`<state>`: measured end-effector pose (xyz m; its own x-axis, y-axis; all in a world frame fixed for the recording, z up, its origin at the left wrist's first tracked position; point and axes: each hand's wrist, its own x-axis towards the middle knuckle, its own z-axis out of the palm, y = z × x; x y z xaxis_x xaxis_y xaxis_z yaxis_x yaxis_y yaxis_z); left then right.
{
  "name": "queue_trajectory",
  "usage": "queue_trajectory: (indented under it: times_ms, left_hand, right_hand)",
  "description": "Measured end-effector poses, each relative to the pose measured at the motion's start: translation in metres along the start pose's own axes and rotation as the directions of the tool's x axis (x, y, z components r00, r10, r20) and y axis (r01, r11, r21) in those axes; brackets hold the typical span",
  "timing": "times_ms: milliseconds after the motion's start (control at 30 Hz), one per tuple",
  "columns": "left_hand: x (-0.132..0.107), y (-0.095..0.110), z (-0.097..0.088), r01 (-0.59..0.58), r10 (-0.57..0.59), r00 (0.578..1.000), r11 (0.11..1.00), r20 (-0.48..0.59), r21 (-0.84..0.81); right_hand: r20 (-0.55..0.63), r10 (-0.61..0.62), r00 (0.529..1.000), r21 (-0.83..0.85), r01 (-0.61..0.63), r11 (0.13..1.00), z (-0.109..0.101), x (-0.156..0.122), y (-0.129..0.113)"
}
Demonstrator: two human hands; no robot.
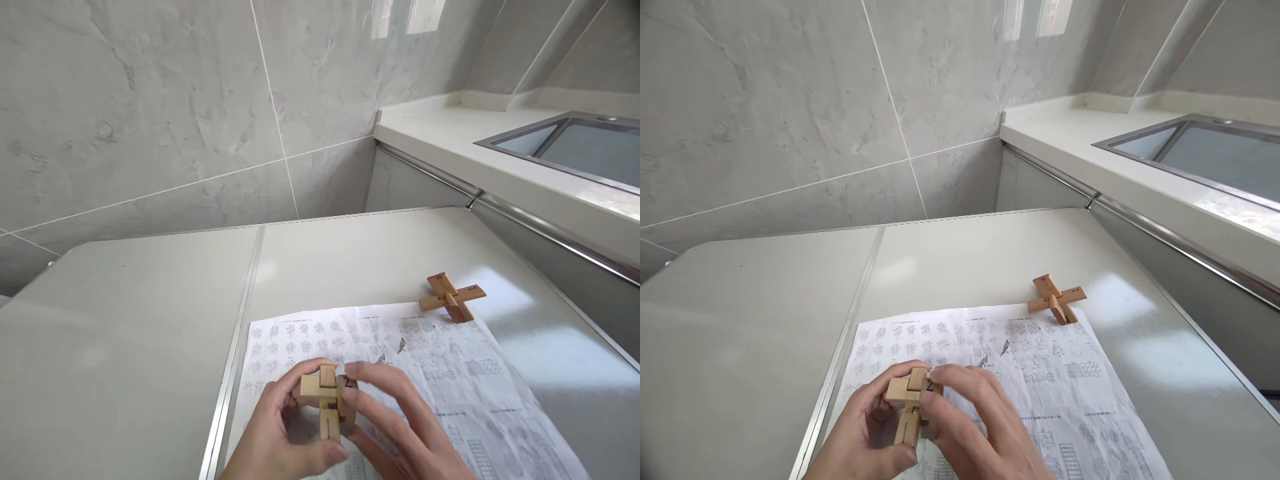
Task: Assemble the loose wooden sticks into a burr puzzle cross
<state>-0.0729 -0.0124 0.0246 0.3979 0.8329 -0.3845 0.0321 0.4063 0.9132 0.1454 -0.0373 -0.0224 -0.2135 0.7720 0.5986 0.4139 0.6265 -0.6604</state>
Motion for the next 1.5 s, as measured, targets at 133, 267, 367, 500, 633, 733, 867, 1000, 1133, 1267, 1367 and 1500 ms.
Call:
queue_trajectory:
  times_ms: [133,267,367,500,633,733,867,1000,1133,1267,1367,1500]
  left_hand:
    - [-0.005,-0.005,0.003,0.021,-0.008,0.987,0.997,-0.164,0.078]
    - [-0.005,-0.003,0.009,0.033,-0.029,0.99,0.999,-0.14,0.023]
    - [-0.003,0.0,0.012,0.024,-0.029,0.995,0.998,-0.098,-0.051]
    - [-0.003,-0.003,0.013,0.008,-0.013,0.995,0.999,-0.101,-0.053]
    - [-0.004,-0.013,0.013,0.0,-0.006,0.988,0.999,-0.157,-0.037]
    - [-0.004,-0.019,0.015,-0.024,0.012,0.989,0.997,-0.149,-0.077]
    - [-0.004,-0.02,0.02,-0.029,0.011,0.989,0.993,-0.148,-0.116]
    - [-0.005,-0.015,0.024,-0.027,0.004,0.992,0.984,-0.13,-0.178]
    - [-0.004,-0.009,0.026,-0.038,0.009,0.99,0.979,-0.142,-0.202]
    - [-0.005,-0.009,0.029,-0.044,0.007,0.987,0.973,-0.162,-0.226]
    - [-0.006,-0.012,0.03,-0.056,0.028,0.989,0.98,-0.146,-0.193]
    - [-0.006,-0.013,0.03,-0.071,0.05,0.993,0.978,-0.108,-0.198]
  right_hand:
    - [0.057,0.101,0.993,-0.019,-0.1,0.995,-0.007,0.006,0.001]
    - [0.061,0.077,0.995,-0.032,-0.075,0.997,-0.008,0.007,0.001]
    - [0.056,0.03,0.998,-0.039,-0.028,0.999,-0.009,0.007,-0.002]
    - [0.044,-0.089,0.995,-0.138,0.094,0.986,-0.014,0.013,-0.003]
    - [0.036,-0.191,0.981,-0.188,0.195,0.963,-0.019,0.017,-0.001]
    - [0.031,-0.174,0.984,-0.195,0.177,0.965,-0.018,0.014,-0.001]
    - [0.012,-0.204,0.979,-0.23,0.201,0.952,-0.014,0.006,-0.001]
    - [-0.045,-0.198,0.979,-0.222,0.184,0.957,-0.01,0.004,0.0]
    - [0.01,-0.146,0.989,-0.151,0.146,0.978,-0.011,0.004,0.0]
    - [-0.001,-0.111,0.994,-0.135,0.11,0.985,-0.012,0.002,-0.002]
    - [-0.003,-0.113,0.994,-0.11,0.112,0.988,-0.011,0.003,-0.004]
    - [0.001,-0.105,0.994,-0.079,0.105,0.991,-0.011,0.006,-0.002]
